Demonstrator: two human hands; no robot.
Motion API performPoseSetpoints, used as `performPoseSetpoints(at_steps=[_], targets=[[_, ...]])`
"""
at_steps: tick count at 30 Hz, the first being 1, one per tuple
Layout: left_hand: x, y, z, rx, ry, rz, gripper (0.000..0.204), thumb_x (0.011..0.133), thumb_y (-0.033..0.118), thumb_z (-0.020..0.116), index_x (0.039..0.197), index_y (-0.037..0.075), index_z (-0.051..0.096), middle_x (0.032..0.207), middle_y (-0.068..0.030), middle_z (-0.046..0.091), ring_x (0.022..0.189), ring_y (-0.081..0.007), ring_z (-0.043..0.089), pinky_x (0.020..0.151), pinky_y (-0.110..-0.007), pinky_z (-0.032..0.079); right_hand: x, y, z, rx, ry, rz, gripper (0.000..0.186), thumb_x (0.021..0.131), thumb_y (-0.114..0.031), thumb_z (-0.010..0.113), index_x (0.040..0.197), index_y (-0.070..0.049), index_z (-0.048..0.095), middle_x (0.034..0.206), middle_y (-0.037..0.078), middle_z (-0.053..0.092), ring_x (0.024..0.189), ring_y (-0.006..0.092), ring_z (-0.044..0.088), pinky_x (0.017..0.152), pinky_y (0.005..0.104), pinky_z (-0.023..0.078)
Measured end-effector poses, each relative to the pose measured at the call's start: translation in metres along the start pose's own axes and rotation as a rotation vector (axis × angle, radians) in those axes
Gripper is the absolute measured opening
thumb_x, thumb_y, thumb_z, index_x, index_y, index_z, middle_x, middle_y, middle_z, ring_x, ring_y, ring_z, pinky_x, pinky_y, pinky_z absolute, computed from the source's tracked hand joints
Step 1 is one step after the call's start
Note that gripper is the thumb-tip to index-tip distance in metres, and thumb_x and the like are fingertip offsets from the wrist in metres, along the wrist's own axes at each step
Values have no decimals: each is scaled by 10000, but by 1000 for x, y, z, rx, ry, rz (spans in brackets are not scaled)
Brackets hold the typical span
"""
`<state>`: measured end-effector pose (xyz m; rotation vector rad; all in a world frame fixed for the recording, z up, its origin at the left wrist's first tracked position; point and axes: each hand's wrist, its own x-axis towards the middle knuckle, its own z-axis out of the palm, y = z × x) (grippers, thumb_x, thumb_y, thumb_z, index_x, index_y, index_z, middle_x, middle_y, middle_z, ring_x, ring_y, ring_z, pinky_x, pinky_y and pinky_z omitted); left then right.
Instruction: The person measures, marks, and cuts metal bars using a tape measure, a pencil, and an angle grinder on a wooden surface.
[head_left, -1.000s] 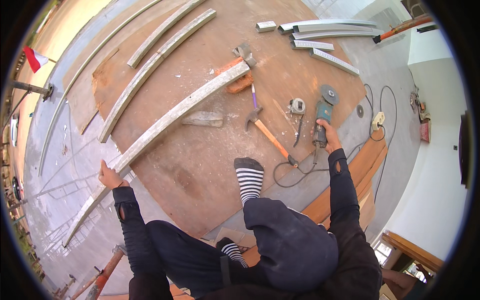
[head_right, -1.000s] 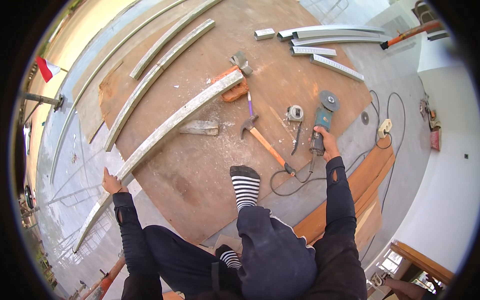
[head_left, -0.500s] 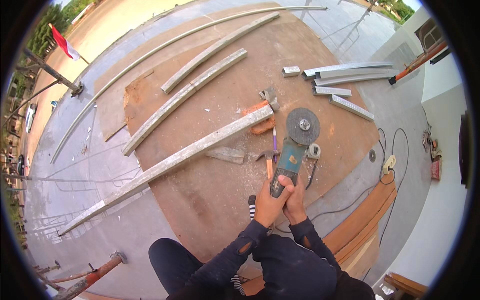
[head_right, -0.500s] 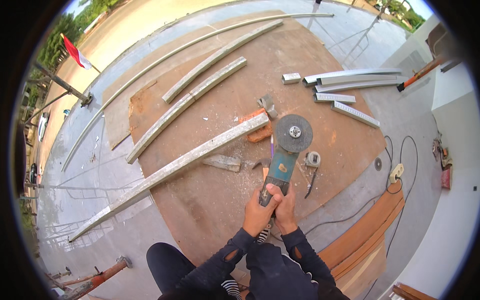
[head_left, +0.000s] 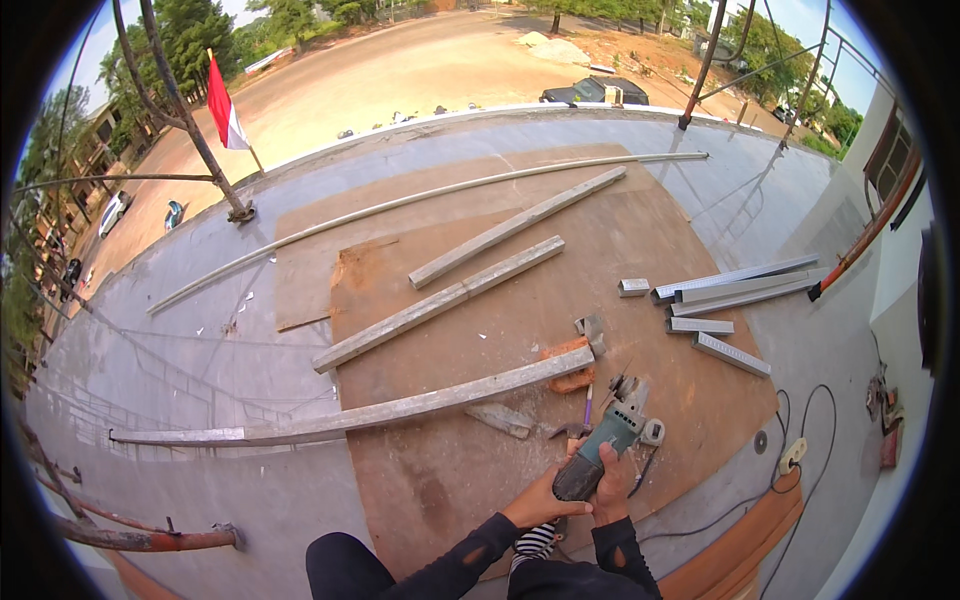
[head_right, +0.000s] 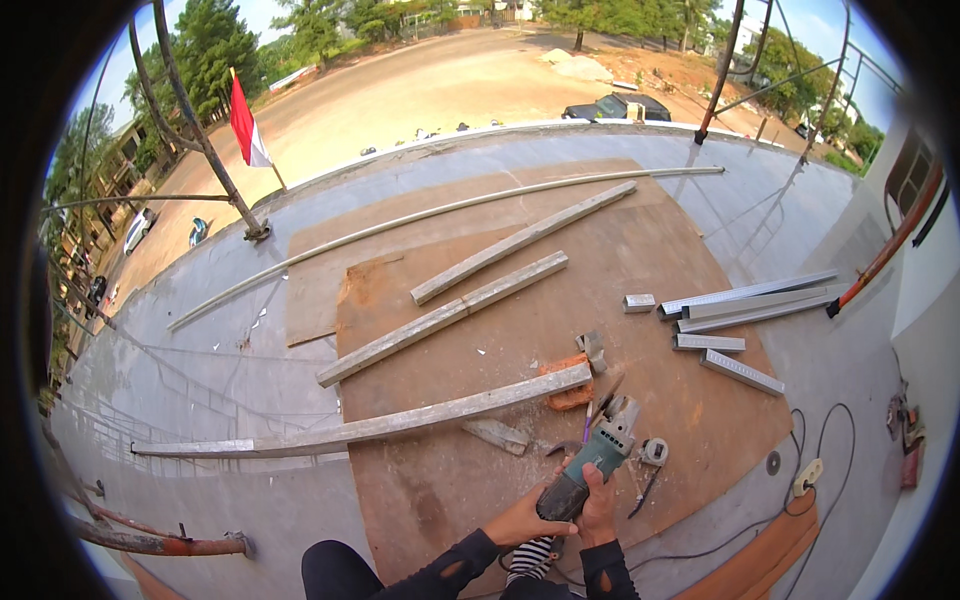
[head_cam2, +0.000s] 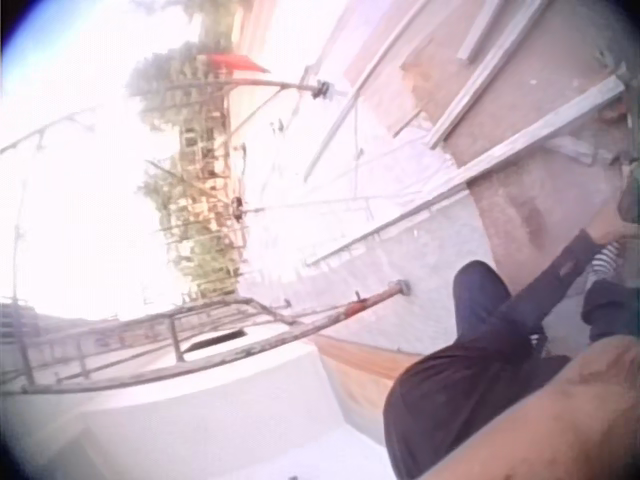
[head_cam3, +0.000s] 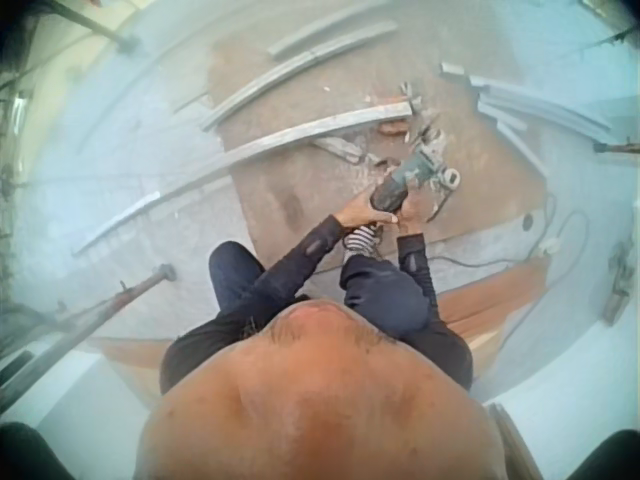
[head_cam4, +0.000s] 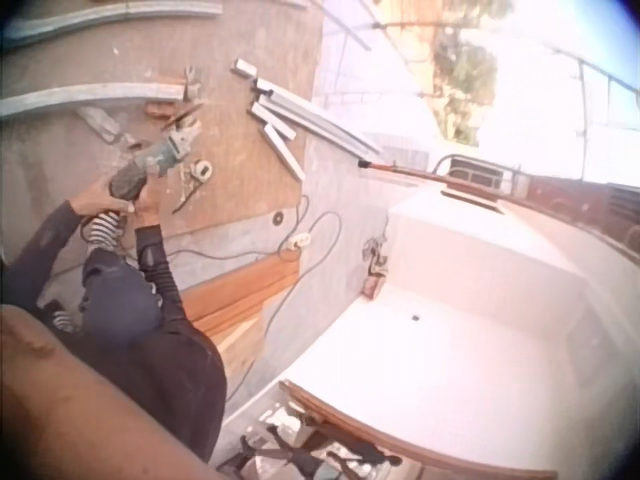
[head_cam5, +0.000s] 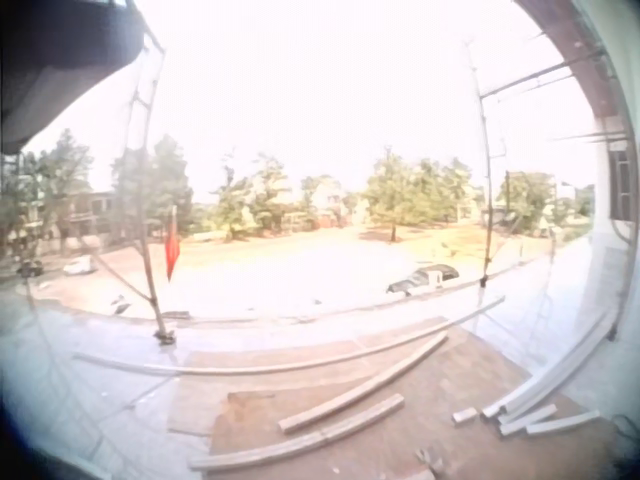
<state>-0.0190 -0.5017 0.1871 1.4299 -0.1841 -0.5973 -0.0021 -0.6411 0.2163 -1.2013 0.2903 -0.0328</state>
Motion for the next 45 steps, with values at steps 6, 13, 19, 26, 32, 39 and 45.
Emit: performPoseSetpoints(at_steps=[6,13,19,26,32,39,45], targets=[[-5,20,3,16,25,-84,876,675,273,819,1351,-75,385,1266,-220,535,1179,-289,535,1012,-341,400,10,5,-12,651,-77,280,833,928,-733,286,1264,-4,510,1058,174,643,926,301,655,823,440,550],[-1,31,11,42,58,-127,758,665,230,803,1267,-73,456,1109,-188,615,1023,-264,615,902,-341,476,10,-5,-8,673,21,290,805,950,-679,329,1347,9,457,1051,178,635,925,301,657,799,448,559],[2,23,9,33,19,-135,792,667,201,807,1298,-97,433,1127,-189,610,1031,-246,612,899,-328,481,13,14,-20,639,-8,244,831,923,-726,328,1260,11,510,1038,180,644,906,287,667,789,440,559],[6,18,15,79,44,-109,744,670,235,785,1254,-78,445,1110,-232,615,1041,-308,627,901,-359,481,18,12,-24,669,-69,231,849,917,-740,311,1212,26,527,1026,182,647,901,287,675,777,436,562],[7,17,7,103,8,-138,814,672,233,797,1325,-79,424,1159,-212,601,1056,-279,614,919,-352,476,16,-1,-8,699,106,293,880,905,-758,306,1214,38,523,1031,190,647,877,285,675,759,435,561],[3,18,24,95,57,-74,792,684,241,787,1317,-59,419,1063,-195,640,982,-281,637,894,-373,490,20,18,-42,551,-29,249,909,857,-814,323,1135,24,538,956,154,631,843,281,654,701,407,571],[6,19,28,198,113,-64,778,684,210,762,1330,-34,404,1021,-236,646,931,-373,661,819,-425,509,16,3,-27,522,51,253,917,831,-838,336,1127,3,551,941,133,633,850,256,651,762,366,562]])
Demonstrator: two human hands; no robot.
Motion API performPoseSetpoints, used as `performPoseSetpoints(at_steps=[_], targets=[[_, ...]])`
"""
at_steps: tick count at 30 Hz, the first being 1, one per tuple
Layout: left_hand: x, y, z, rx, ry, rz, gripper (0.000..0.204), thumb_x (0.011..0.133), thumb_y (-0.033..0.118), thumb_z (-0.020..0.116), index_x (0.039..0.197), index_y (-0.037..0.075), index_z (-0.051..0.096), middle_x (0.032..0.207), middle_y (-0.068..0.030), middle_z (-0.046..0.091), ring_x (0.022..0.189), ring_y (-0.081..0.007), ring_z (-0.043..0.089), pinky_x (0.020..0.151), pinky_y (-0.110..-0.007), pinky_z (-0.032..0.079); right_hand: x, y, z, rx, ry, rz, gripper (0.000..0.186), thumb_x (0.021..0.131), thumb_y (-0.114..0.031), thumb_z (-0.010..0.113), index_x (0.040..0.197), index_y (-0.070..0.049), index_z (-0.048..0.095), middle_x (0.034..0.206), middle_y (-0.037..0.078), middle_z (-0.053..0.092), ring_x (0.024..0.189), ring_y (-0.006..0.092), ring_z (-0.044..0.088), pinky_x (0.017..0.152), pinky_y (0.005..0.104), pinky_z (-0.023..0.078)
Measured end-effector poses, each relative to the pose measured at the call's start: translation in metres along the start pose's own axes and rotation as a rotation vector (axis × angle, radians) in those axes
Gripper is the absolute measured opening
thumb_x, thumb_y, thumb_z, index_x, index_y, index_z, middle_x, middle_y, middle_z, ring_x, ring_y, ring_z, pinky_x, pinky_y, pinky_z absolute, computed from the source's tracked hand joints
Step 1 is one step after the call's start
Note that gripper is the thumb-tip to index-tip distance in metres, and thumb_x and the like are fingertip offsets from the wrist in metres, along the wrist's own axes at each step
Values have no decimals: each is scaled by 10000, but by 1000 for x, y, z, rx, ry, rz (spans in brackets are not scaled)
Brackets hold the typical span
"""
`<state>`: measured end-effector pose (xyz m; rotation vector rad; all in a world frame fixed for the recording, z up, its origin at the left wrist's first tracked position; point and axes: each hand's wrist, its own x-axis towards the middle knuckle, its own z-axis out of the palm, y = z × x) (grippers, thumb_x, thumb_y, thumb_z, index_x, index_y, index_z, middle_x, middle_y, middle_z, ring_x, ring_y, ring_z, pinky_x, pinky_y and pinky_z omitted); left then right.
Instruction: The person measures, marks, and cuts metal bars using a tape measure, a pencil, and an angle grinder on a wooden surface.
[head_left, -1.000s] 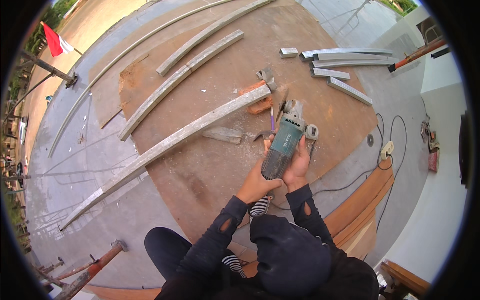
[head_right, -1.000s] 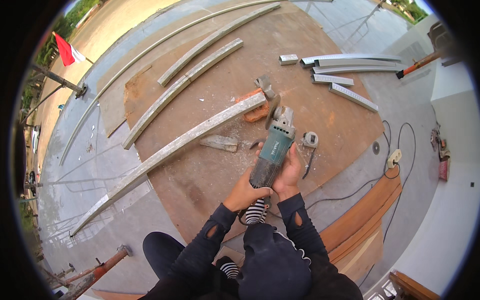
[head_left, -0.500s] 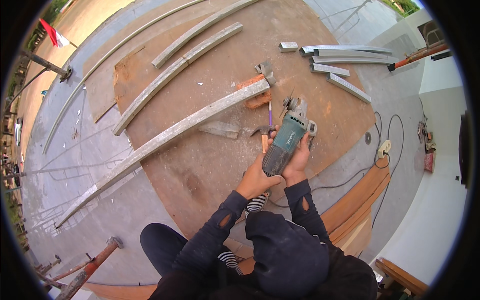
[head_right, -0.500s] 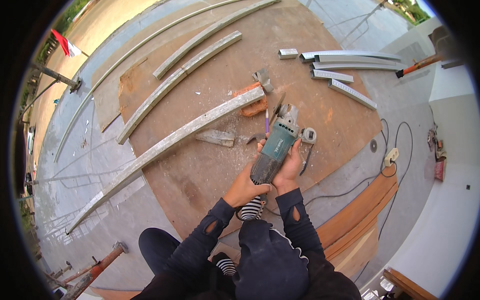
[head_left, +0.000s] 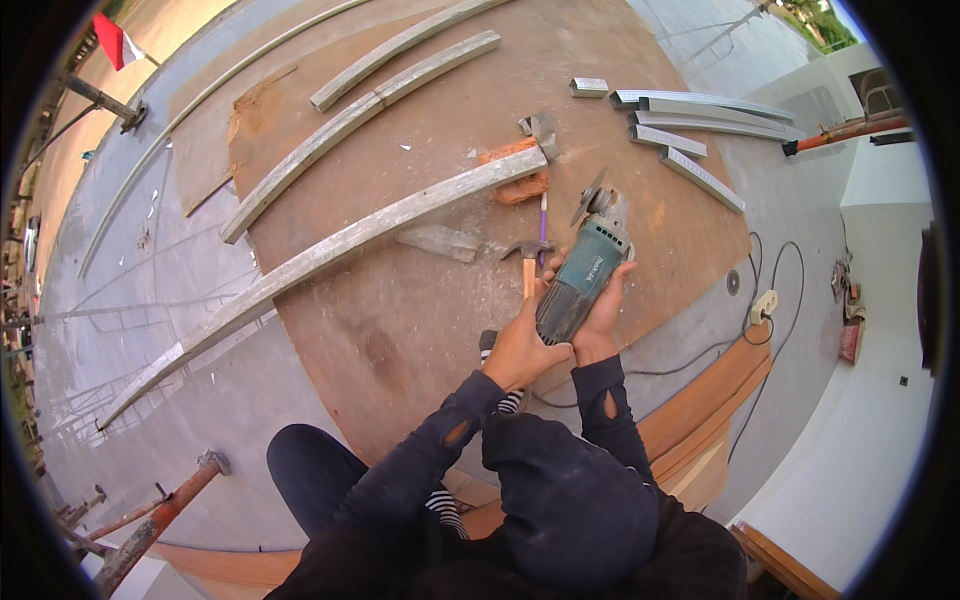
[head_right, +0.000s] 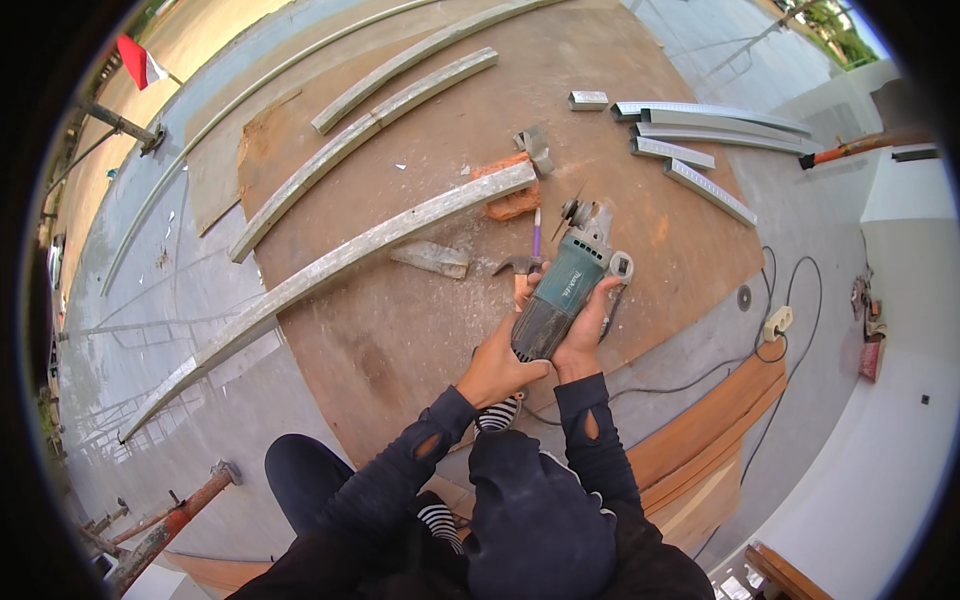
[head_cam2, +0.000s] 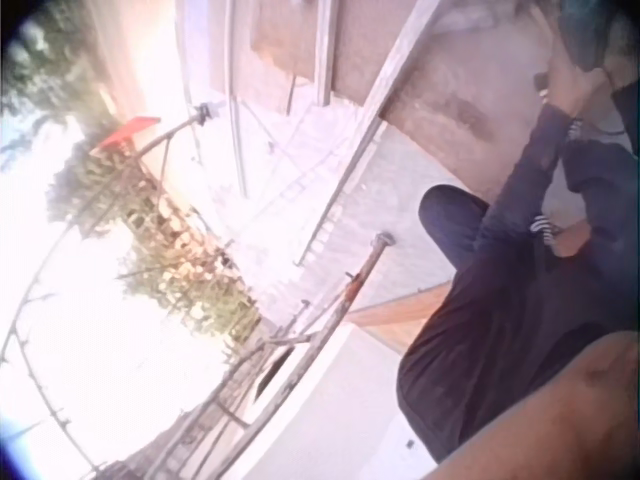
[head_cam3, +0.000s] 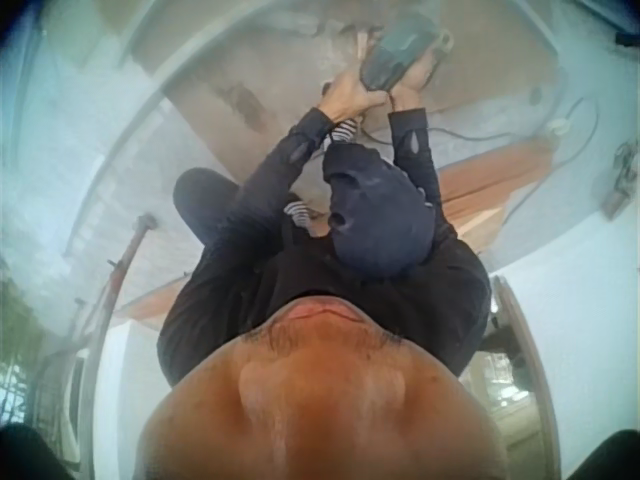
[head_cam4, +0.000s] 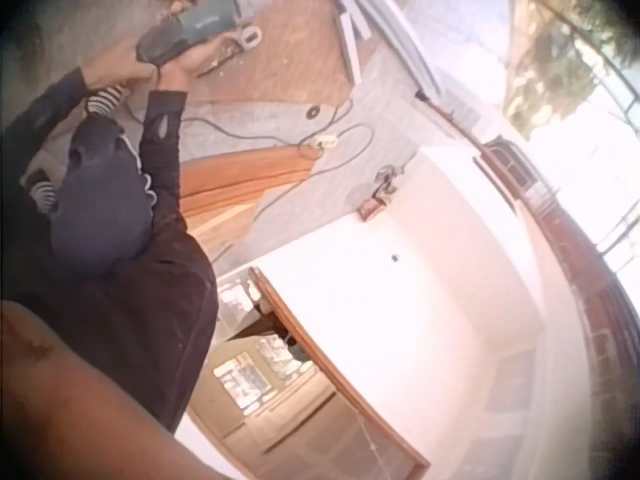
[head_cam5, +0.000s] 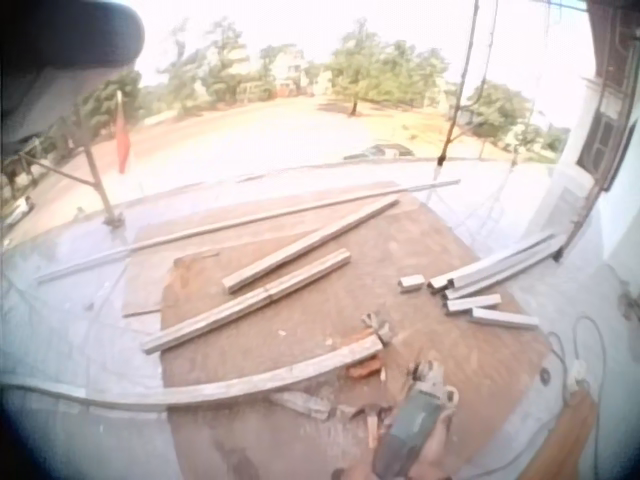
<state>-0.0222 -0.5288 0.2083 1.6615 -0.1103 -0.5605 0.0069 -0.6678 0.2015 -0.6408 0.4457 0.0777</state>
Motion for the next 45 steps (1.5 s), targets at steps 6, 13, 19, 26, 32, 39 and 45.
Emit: performPoseSetpoints(at_steps=[6,13,19,26,32,39,45], targets=[[11,7,7,267,128,41,709,688,219,763,1277,-9,443,1024,-273,616,962,-446,630,811,-461,504,-12,12,11,-656,262,-301,471,857,-368,749,1117,-22,565,930,90,642,814,206,648,778,315,549],[18,-2,-63,659,-95,305,826,671,360,839,1326,25,464,1238,-228,518,1109,-399,548,916,-473,452,4,-34,-10,-627,250,-49,301,741,-34,712,1000,9,565,831,82,643,685,173,647,637,304,532],[52,-33,-235,1163,432,185,803,705,538,789,1282,43,534,1282,-167,523,1179,-353,505,967,-448,416,45,-89,-27,-1092,99,-133,363,684,-53,713,1012,-11,564,830,65,632,682,142,620,633,279,509],[52,-83,-288,1250,111,-115,598,740,565,715,1013,40,626,906,-209,681,872,-387,654,760,-464,511,90,-108,-38,-1349,28,-163,488,646,-139,740,1090,-9,584,889,47,617,761,145,588,695,293,492],[48,-97,-288,1264,219,-21,494,767,527,691,935,68,618,799,-194,682,766,-391,663,683,-484,512,100,-95,-32,-1443,0,-157,551,640,-166,754,1141,-3,592,953,62,630,841,158,595,762,298,490],[51,-96,-287,1277,217,0,476,776,517,685,929,70,625,786,-198,681,755,-391,664,675,-478,513,113,-91,-36,-1462,-34,-182,574,642,-174,759,1165,-10,587,994,72,641,875,171,603,799,308,490],[49,-95,-289,1265,219,15,474,781,518,684,924,69,631,786,-199,683,738,-388,668,665,-472,515,113,-89,-29,-1482,-54,-193,571,644,-173,759,1163,-10,585,993,73,643,881,175,604,805,308,489]])
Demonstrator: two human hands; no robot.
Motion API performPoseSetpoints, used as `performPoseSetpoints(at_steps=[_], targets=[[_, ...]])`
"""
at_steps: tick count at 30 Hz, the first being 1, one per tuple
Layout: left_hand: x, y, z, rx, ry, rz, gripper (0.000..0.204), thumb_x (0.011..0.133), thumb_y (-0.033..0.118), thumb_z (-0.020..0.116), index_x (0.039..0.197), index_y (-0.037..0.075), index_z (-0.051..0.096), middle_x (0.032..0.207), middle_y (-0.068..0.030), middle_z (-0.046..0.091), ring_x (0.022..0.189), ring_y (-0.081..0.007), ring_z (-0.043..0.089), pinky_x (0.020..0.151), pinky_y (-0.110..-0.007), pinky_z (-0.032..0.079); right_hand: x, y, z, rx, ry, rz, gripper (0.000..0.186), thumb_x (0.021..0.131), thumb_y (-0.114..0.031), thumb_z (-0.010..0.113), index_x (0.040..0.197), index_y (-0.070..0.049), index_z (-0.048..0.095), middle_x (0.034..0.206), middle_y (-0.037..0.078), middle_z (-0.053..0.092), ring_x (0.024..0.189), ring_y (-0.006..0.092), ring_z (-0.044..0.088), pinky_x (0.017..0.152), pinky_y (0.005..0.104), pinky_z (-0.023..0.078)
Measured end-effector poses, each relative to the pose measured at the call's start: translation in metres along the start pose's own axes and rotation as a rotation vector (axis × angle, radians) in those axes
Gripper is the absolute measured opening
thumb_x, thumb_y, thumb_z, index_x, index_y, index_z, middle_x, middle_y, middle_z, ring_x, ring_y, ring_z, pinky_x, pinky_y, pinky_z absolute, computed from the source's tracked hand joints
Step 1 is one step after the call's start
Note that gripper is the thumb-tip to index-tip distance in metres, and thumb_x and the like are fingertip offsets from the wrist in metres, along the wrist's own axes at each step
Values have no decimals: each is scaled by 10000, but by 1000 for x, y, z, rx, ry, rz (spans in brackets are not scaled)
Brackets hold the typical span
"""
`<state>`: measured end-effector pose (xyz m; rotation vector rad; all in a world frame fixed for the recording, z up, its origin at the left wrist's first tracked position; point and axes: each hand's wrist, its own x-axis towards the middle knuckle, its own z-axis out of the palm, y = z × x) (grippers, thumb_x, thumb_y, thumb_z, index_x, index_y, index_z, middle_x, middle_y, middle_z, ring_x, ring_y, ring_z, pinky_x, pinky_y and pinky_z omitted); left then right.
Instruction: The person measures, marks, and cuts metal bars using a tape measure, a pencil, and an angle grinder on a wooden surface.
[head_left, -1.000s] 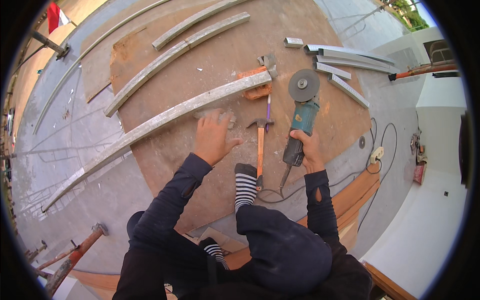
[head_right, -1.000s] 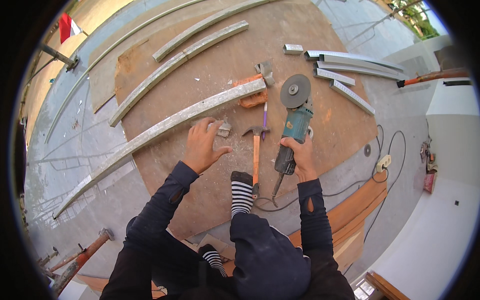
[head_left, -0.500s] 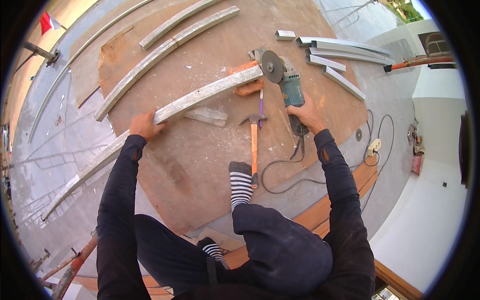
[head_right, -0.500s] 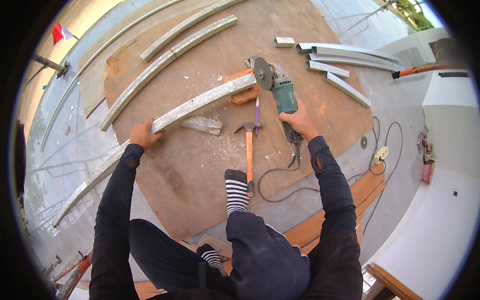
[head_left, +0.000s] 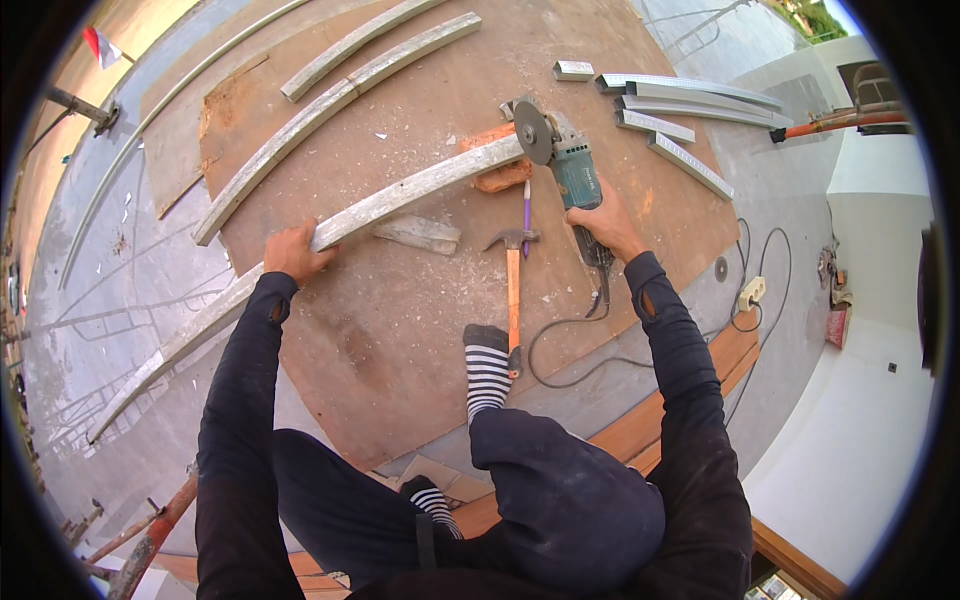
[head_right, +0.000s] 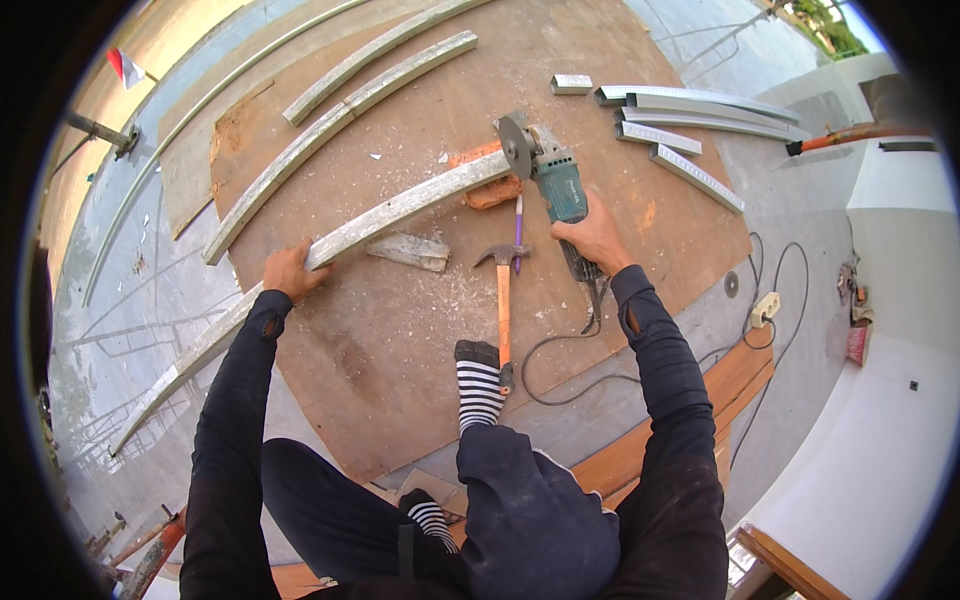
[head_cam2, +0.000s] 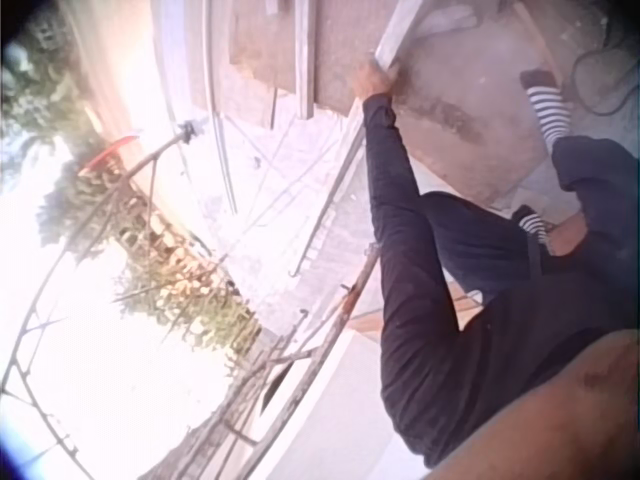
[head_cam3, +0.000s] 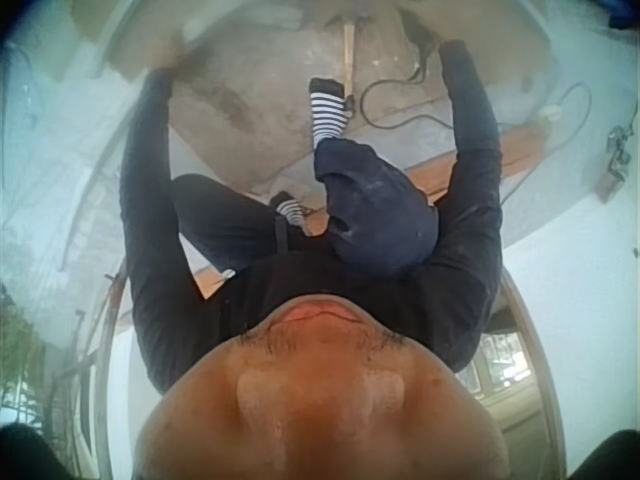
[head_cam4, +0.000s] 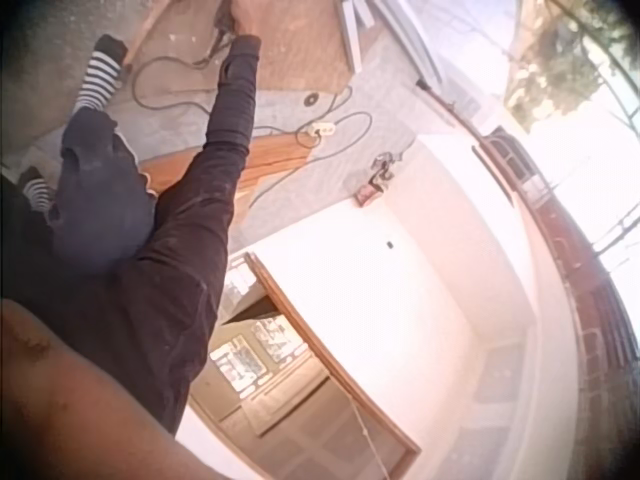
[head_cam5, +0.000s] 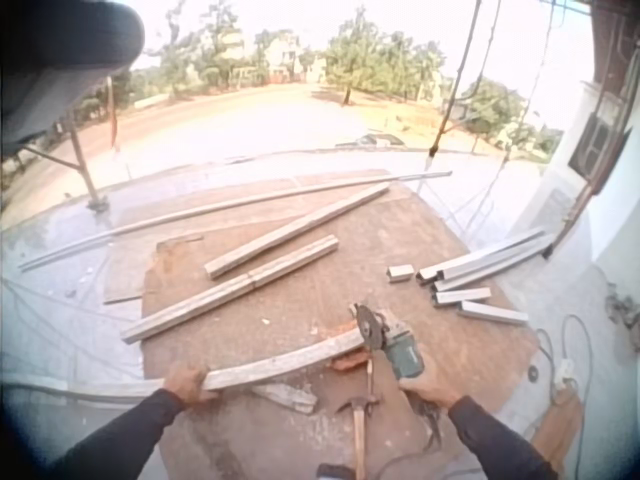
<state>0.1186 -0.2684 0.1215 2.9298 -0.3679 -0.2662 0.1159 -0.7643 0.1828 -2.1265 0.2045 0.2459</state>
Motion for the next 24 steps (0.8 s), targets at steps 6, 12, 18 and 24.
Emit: performPoseSetpoints(at_steps=[6,12,18,24], targets=[[1,1,0,10,-20,-6,486,786,530,680,920,66,629,783,-192,686,733,-381,671,662,-468,516,1,-2,-1,-9,-9,19,576,646,-172,757,1168,-7,579,987,74,642,881,176,606,810,309,491],[0,1,0,34,-33,-14,481,787,532,674,928,74,630,791,-185,688,746,-376,671,662,-470,513,3,4,0,-27,8,28,607,641,-170,762,1188,3,564,986,77,637,887,182,606,813,314,492],[1,-1,3,1,-11,9,476,783,527,674,932,77,631,797,-185,689,754,-376,671,663,-477,511,3,9,-1,17,6,17,620,644,-158,759,1210,1,560,1013,74,643,899,173,608,820,306,492],[0,-2,2,9,-25,-9,473,782,518,676,947,78,628,789,-192,688,743,-384,671,663,-482,517,-3,-7,1,29,-9,50,609,645,-160,756,1201,0,570,1029,76,651,908,178,614,826,306,491]])
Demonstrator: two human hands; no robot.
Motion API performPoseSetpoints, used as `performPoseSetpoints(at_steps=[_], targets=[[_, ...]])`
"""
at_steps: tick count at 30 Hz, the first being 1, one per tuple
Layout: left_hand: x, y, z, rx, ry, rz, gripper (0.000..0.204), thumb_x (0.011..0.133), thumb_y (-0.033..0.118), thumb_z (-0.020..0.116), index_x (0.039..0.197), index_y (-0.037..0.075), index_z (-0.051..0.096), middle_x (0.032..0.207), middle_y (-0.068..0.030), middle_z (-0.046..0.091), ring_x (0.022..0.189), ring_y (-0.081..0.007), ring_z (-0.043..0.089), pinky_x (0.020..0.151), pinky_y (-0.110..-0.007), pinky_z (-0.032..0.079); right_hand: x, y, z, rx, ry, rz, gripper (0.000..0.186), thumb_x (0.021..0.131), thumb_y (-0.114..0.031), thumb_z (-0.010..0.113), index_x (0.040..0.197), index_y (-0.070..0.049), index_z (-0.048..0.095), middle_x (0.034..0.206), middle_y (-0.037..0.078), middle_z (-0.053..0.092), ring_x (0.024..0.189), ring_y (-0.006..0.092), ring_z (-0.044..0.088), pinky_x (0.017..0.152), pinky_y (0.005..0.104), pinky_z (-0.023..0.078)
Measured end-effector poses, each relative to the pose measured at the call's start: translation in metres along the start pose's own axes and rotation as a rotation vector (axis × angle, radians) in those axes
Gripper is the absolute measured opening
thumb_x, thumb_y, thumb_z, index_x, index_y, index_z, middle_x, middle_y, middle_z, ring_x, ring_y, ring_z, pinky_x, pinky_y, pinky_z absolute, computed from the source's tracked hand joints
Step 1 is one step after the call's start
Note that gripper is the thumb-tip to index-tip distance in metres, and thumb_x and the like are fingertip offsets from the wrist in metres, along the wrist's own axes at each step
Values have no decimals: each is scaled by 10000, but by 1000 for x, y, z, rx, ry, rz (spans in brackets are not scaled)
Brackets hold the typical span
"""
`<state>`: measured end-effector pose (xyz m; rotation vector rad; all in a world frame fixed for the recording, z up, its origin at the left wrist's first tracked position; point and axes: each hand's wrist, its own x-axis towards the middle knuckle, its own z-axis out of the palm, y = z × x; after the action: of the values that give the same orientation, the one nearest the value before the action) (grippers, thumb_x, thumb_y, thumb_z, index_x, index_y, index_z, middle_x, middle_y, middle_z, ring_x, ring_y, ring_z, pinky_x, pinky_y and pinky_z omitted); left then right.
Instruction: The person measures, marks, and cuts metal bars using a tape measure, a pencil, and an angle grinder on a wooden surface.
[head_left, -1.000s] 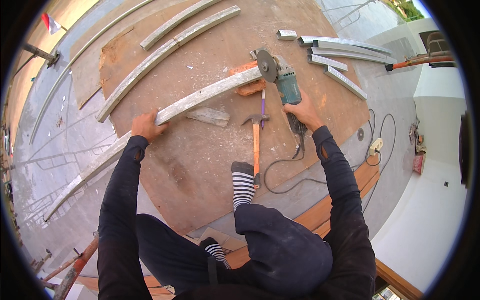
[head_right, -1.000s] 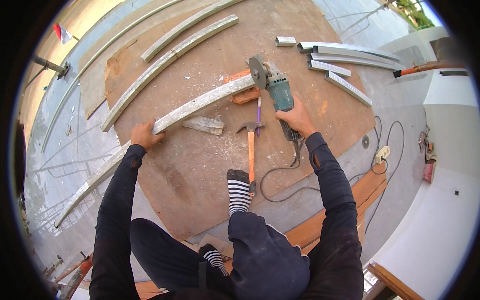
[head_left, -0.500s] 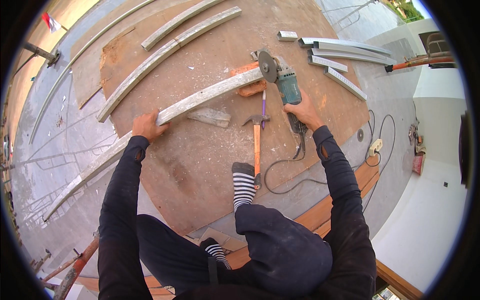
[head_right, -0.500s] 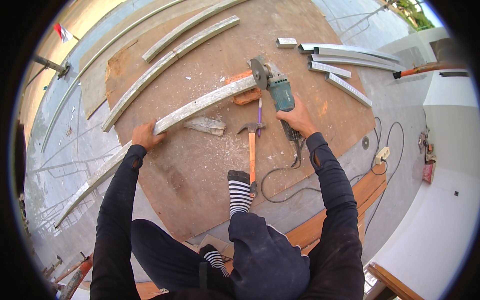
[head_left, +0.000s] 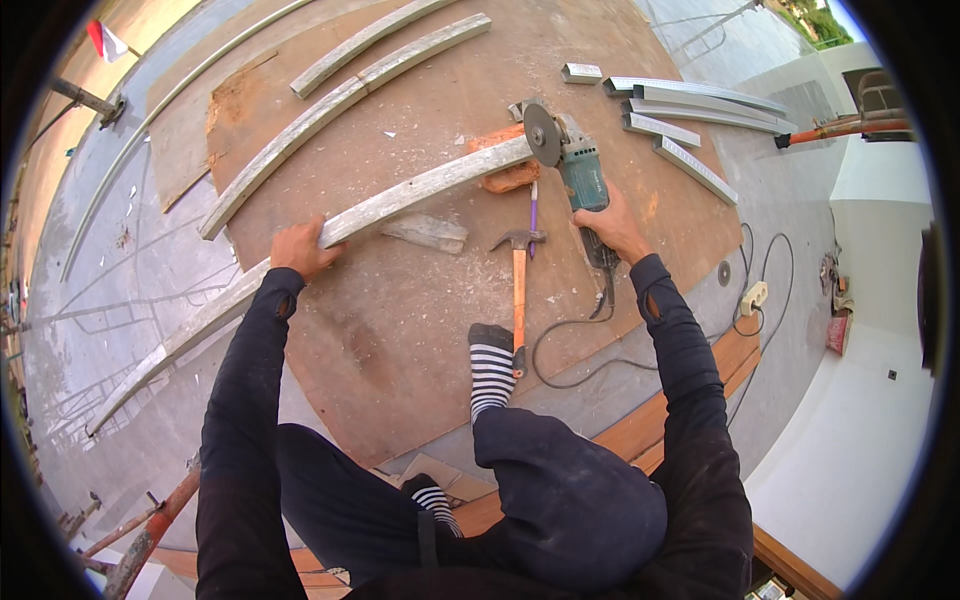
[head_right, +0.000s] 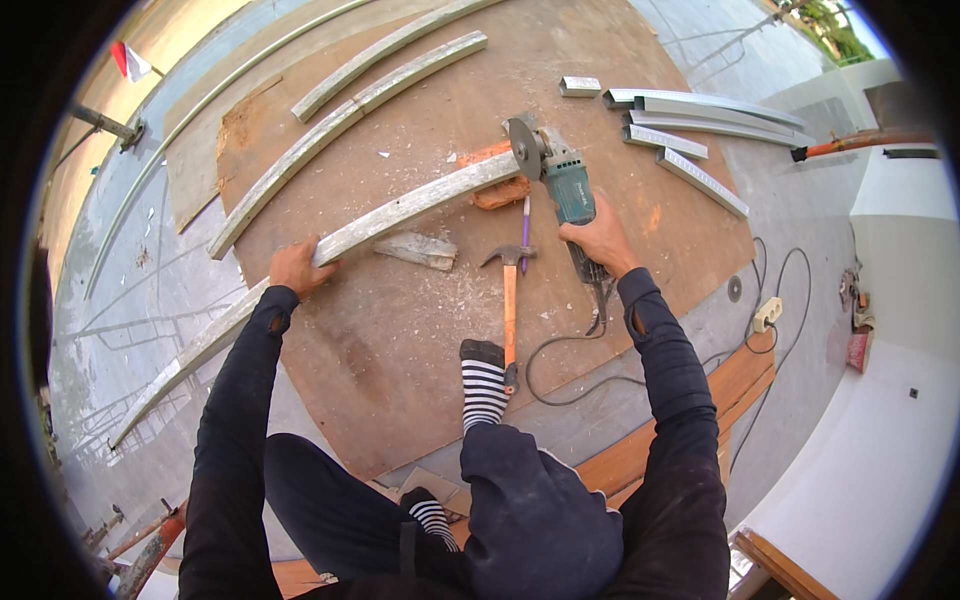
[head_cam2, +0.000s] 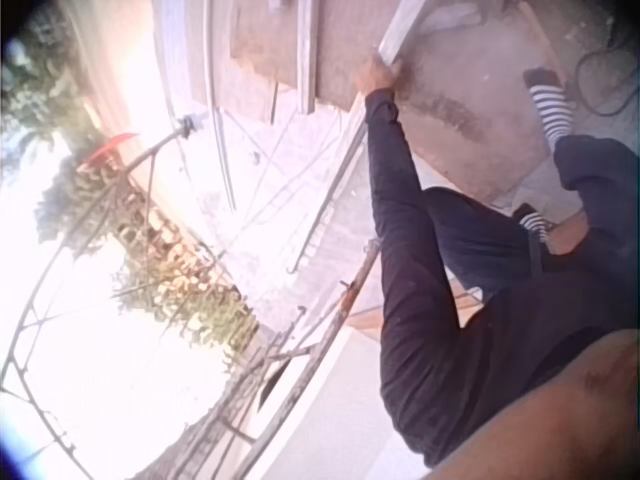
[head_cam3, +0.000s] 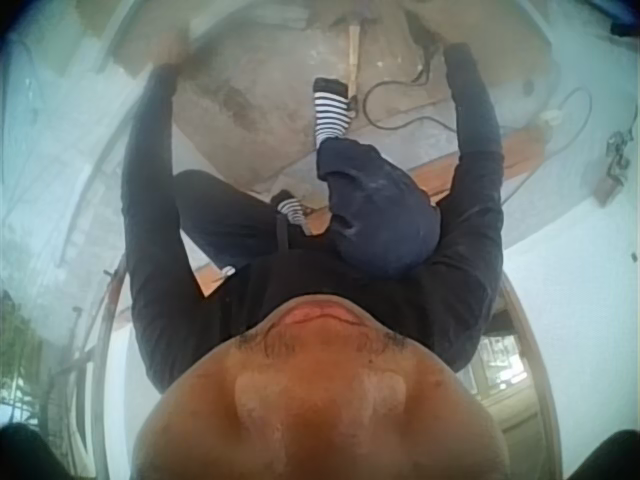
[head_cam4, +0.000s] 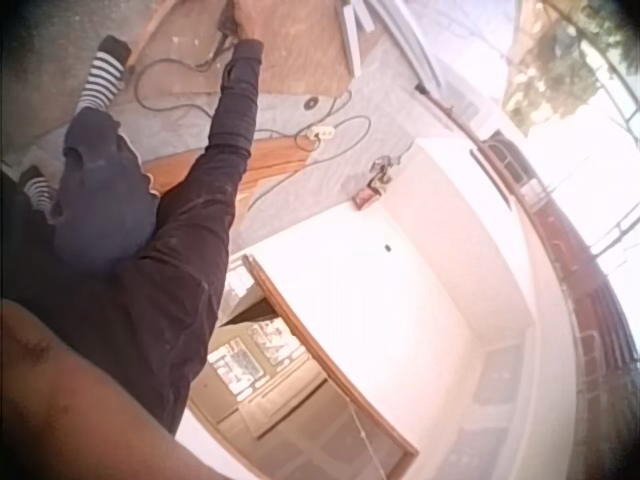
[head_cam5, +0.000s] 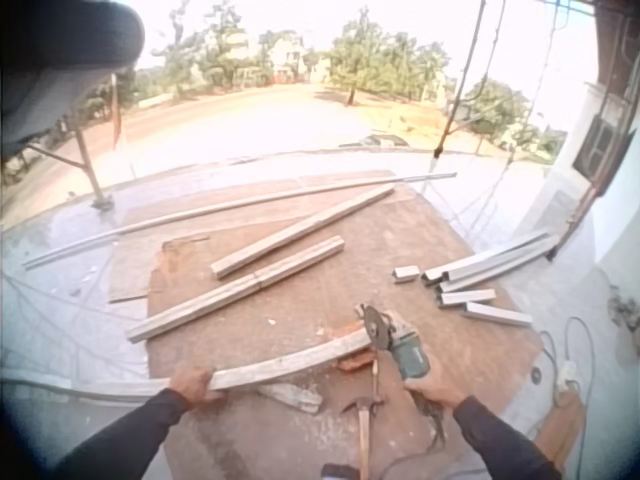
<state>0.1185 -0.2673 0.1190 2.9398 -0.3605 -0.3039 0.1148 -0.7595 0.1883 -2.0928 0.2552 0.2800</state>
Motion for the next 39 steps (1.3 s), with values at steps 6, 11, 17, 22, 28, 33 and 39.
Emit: performPoseSetpoints(at_steps=[6,11,17,22,28,33,39], targets=[[1,-1,2,-6,11,8,468,779,513,678,937,76,626,784,-193,689,738,-382,675,663,-480,519,5,8,-1,-69,19,-35,619,644,-200,757,1196,5,567,1006,86,645,899,186,609,823,318,490],[0,0,1,7,-12,-17,478,774,518,689,953,78,634,801,-191,694,736,-378,677,674,-463,522,5,8,-1,-77,14,-50,629,641,-211,758,1198,6,562,986,91,630,888,189,598,819,316,484],[1,3,0,0,-18,-23,477,784,518,681,948,73,632,794,-190,693,735,-377,677,672,-464,524,6,11,-3,-97,20,-72,641,644,-209,754,1213,9,554,998,91,619,894,192,593,821,317,481],[1,3,-1,5,-30,-42,484,780,522,691,979,83,649,821,-192,700,740,-370,682,698,-449,528,4,9,-3,-100,18,-91,652,644,-212,750,1224,10,548,993,93,617,895,195,592,825,317,479],[1,2,0,-1,1,-14,476,788,516,675,946,69,631,790,-187,693,736,-375,679,669,-467,527,3,11,-4,-107,13,-38,715,646,-220,753,1284,8,525,1039,117,634,938,215,607,854,331,484],[0,2,-1,3,-12,-30,481,781,521,675,948,71,642,793,-189,695,732,-371,682,672,-464,528,3,9,-3,-134,-6,-56,729,649,-230,763,1295,7,521,1071,127,640,961,221,614,872,334,482],[1,4,-2,8,-13,-31,469,782,514,679,931,71,644,793,-188,695,735,-367,684,672,-461,528,4,12,-3,-119,-9,-64,684,651,-227,759,1259,-3,538,1046,115,632,942,216,607,861,331,481]])
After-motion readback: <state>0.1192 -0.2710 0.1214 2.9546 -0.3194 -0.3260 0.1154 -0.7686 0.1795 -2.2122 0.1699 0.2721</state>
